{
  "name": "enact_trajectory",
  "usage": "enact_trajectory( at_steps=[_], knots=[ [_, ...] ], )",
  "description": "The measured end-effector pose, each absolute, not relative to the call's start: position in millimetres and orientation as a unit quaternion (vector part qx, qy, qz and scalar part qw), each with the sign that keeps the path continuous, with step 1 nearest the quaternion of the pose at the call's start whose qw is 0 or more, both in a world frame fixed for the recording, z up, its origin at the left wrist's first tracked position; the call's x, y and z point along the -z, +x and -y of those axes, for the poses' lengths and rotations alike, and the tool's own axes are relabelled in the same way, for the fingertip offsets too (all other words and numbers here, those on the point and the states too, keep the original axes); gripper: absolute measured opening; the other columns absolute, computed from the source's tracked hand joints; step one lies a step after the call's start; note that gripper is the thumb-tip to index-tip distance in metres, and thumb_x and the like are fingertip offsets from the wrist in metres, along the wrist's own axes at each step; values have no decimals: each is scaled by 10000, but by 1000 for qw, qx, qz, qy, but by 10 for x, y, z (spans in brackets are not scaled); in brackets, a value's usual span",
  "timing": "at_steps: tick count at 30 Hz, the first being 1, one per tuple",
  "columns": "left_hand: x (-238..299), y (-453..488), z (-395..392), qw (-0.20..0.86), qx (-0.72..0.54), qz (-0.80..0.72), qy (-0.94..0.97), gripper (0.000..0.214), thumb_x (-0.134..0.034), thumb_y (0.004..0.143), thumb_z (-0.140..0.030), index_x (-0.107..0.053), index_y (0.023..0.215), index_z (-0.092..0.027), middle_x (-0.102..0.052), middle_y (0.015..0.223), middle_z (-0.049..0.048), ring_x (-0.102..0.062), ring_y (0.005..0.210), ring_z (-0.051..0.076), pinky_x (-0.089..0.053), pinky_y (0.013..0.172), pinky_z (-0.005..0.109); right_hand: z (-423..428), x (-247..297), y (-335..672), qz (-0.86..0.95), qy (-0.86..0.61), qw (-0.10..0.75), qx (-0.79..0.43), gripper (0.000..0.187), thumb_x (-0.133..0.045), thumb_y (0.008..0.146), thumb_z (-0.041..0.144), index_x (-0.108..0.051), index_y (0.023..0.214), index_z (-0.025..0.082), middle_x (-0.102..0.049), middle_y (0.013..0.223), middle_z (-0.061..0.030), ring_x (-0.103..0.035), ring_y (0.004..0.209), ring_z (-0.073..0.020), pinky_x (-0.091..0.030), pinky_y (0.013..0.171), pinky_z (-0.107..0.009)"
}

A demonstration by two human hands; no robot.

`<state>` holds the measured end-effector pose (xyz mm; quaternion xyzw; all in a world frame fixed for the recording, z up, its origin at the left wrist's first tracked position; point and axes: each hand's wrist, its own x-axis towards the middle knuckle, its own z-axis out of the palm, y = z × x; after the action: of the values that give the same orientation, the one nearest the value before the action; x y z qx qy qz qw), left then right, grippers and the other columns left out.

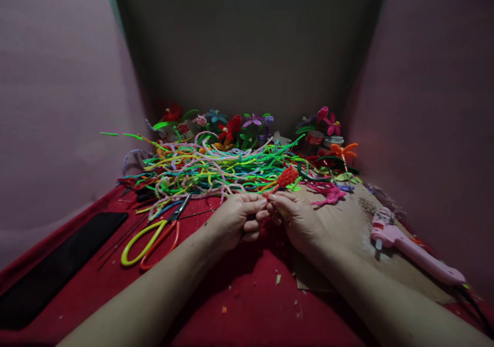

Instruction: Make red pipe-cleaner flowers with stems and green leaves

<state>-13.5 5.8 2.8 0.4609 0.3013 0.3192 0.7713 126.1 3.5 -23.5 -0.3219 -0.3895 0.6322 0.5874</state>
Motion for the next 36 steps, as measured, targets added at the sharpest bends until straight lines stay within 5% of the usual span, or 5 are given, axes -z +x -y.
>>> enact_trajectory(
  at_steps=[14,28,36],
  knots=[
    [-83,-145,-17,790,-307,-309,431,126,-571,769,-256,-536,767,-134,-254,457,-111,-114,353,11,-161,312,127,-39,245,1274,403,-327,577,-630,137,-701,642,279,-636,611,164,-567,537,39,-432,470,-76,-293,418,-204],
    [-85,-110,31,758,-306,-286,500,235,-560,624,-11,-455,749,-179,-255,504,-110,-141,363,9,-167,331,159,-64,263,1296,406,-326,576,-631,159,-694,655,297,-631,637,151,-546,534,36,-427,456,-69,-272,428,-209],
    [-21,-118,-18,756,-311,-249,518,344,-589,543,25,-554,841,-144,-444,713,-49,-345,482,7,-263,427,153,-62,239,1304,411,-317,570,-637,138,-652,691,278,-607,643,157,-526,524,36,-463,446,-87,-269,429,-224]
  ],
)
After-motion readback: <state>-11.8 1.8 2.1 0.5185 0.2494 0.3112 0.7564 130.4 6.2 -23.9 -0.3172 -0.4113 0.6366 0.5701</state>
